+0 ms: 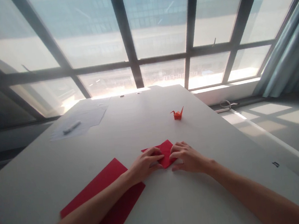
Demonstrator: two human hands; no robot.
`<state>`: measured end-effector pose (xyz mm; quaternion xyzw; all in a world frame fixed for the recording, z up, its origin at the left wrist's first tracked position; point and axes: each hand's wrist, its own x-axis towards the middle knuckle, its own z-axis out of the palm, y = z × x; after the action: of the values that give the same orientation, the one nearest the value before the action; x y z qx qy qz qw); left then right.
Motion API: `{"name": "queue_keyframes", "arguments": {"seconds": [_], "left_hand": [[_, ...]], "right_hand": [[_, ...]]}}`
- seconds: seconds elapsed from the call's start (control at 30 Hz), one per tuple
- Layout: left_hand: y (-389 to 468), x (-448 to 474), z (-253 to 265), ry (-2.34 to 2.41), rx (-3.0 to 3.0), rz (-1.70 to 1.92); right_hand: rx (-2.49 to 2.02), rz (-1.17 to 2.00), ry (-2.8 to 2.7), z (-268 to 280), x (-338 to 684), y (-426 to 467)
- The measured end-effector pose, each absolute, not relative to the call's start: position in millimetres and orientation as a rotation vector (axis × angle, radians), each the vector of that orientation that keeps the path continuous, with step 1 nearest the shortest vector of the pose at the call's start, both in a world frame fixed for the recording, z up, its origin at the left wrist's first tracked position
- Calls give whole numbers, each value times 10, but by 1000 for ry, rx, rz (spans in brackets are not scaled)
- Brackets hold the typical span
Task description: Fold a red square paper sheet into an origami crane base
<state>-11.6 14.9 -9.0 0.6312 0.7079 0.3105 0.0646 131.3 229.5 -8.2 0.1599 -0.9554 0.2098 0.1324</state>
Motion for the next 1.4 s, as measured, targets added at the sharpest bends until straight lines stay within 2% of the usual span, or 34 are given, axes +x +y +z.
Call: {"name": "queue_keyframes", "arguments": {"seconds": [0.87,1.4], "left_hand": [[164,23,-52,2398,2031,693],[205,-26,-111,2482,1881,817]], "right_hand": [[461,591,-2726,-165,1213,2326],[267,741,-2726,-210,1340,2396]]}}
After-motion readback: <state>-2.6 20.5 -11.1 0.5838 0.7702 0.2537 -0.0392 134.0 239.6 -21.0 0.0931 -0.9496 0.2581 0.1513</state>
